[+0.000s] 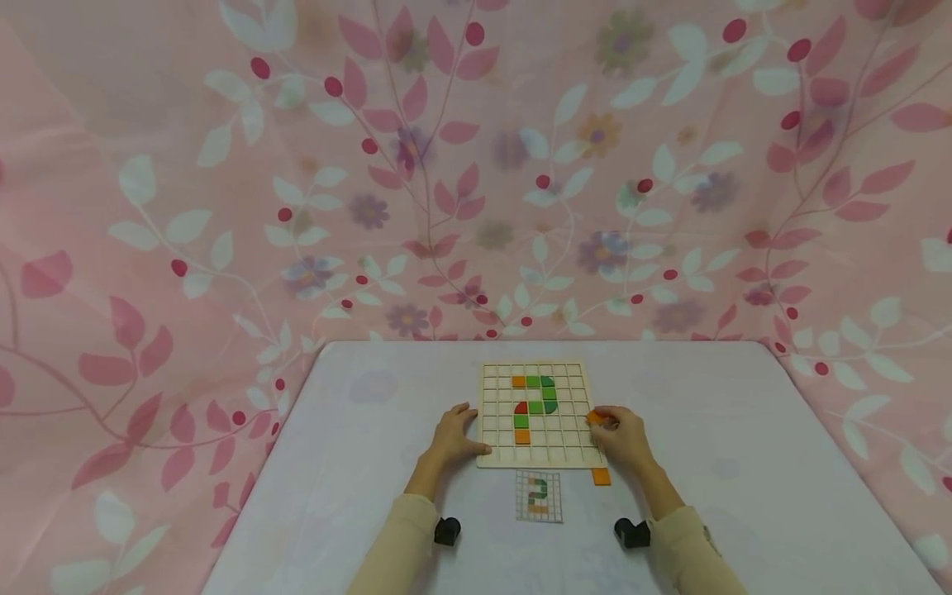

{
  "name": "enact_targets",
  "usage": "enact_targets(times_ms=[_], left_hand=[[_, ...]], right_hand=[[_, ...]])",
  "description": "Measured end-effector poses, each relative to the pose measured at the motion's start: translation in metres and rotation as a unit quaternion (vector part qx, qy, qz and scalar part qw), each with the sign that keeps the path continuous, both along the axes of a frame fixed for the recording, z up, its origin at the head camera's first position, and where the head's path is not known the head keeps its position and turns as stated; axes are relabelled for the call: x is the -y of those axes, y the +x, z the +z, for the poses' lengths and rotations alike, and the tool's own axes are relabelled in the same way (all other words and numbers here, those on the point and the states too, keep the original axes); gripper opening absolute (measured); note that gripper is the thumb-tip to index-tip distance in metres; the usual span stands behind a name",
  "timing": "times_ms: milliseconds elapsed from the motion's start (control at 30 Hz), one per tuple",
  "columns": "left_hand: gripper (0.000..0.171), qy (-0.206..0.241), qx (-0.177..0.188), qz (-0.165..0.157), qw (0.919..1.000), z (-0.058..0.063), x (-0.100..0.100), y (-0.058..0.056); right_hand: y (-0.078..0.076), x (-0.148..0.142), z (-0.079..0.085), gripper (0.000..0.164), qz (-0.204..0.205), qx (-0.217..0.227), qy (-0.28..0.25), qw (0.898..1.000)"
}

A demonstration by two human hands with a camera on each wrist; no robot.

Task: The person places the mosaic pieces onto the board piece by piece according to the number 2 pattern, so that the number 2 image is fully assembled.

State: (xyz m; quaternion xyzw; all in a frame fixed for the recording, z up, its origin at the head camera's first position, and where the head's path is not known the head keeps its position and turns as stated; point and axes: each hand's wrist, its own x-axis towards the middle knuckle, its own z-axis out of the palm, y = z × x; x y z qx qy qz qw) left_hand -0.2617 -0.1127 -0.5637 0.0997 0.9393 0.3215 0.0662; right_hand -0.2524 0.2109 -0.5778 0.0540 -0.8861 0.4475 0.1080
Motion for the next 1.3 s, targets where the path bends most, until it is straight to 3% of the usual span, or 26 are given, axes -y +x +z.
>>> enact_targets(times_ms=[333,567,800,1000,1300], left_hand=[[0.077,0.008,0.007,0.001,0.9999,0.002,0.0,0.002],[0.076,0.009,0.009,0.002,0.9999,0.002,-0.001,0.002],[0.077,0.005,0.008,0.003,1.0,0.002,0.0,0.002],[0.077,-0.001,0.005,0.003,1.0,0.0,0.0,0.001],[0.077,0.008,0.006,0.005,0.9999,-0.001,0.0,0.002]], right_hand=[[-0.002,0.051,0.006,0.027,0.118,-0.024,0.002,0.993],[-0.005,0.074,0.001,0.028,0.165,-0.043,0.067,0.983],[-0.006,0.081,0.0,0.026,0.181,-0.023,0.127,0.975],[-0.006,0.08,-0.001,0.02,0.204,-0.07,0.159,0.963],[-0.003,0.077,-0.004,0.019,0.2,-0.136,0.176,0.954]])
